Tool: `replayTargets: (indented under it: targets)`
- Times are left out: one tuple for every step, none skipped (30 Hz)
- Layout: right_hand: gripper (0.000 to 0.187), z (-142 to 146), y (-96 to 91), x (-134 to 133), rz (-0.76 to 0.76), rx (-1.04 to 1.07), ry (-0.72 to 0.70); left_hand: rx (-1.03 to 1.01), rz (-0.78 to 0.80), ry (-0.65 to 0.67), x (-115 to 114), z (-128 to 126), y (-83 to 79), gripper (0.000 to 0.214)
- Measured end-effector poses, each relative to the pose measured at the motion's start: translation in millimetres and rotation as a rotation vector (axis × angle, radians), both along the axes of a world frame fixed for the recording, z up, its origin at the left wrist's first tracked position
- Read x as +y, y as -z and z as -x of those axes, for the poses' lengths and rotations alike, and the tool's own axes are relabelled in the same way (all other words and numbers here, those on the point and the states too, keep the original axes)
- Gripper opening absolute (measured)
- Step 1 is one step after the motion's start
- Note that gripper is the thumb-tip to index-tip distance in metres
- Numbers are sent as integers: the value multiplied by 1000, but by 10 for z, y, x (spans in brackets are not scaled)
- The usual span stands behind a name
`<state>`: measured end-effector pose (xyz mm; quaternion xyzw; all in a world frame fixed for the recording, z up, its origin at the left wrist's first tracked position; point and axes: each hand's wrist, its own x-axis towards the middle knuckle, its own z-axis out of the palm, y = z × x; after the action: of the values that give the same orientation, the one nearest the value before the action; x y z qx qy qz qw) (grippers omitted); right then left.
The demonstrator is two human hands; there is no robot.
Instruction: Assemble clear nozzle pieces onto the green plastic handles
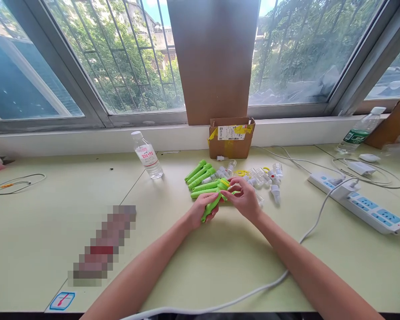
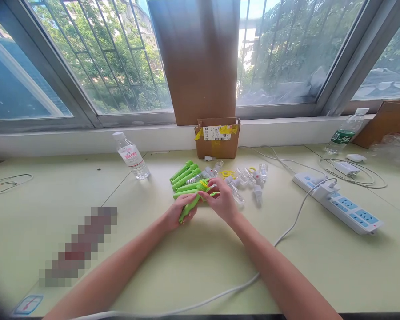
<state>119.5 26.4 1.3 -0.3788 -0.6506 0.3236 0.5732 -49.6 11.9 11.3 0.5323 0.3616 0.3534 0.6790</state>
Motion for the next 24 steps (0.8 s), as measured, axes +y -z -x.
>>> replayTargets:
  targets:
    - [39, -6, -1, 2, 5, -2, -13, -13, 17, 5, 8, 8, 0, 40]
    - [41, -13, -1, 5, 10, -8, -27, -25, 36, 12, 17, 17, 1, 40]
    - [42, -20, -1, 8, 15, -17, -39, -35, 56, 19, 26, 26, 2, 40]
    - [43, -27, -1, 11, 17, -28, -50, -45, 75, 27, 34, 34, 3, 40]
    - [43, -33, 0, 14, 17, -38, -58, -54, 90, 33, 41, 40, 4, 41]
    - [42, -38, 2, 17, 15, -45, -64, -59, 102, 37, 45, 45, 3, 41]
    - [40, -42, 5, 20, 15, -48, -64, -62, 110, 38, 46, 47, 2, 41]
    - [37, -47, 10, 23, 15, -47, -60, -62, 116, 34, 44, 44, 1, 41]
    - [34, -51, 17, 26, 13, -45, -55, -59, 119, 26, 38, 37, -1, 42]
    - [31, -57, 27, 31, 11, -43, -48, -56, 119, 16, 28, 25, -3, 43]
    - [29, -65, 37, 36, 7, -42, -42, -50, 116, 5, 16, 8, -4, 44]
    - [27, -74, 50, 41, 2, -45, -38, -40, 106, -12, 1, -12, -5, 45]
    - [26, -84, 63, 47, -4, -48, -33, -25, 90, -41, -14, -35, -5, 45]
    - [26, -95, 76, 54, -8, -53, -27, -4, 67, -84, -26, -56, -4, 46]
    - [25, -105, 89, 60, -11, -57, -20, 24, 36, -148, -35, -75, -2, 47]
    - [25, -114, 102, 67, -12, -62, -9, 57, -6, -227, -39, -89, 2, 49]
    - [26, -122, 113, 73, -15, -67, 1, 99, -61, -300, -38, -96, 7, 50]
    - [27, -127, 122, 77, -20, -73, 12, 148, -128, -360, -32, -96, 13, 50]
    - [27, -129, 129, 80, -27, -79, 21, 200, -204, -395, -23, -91, 21, 47]
    - [28, -130, 134, 82, -36, -87, 28, 250, -278, -411, -14, -83, 30, 43]
    - [28, -129, 136, 81, -46, -95, 35, 293, -347, -417, -8, -74, 41, 39]
    - [27, -127, 135, 78, -55, -101, 39, 331, -407, -421, -6, -69, 52, 34]
    - [26, -124, 131, 74, -62, -107, 40, 367, -460, -428, -9, -67, 64, 31]
    - [26, -121, 124, 68, -67, -112, 40, 398, -506, -439, -17, -70, 75, 28]
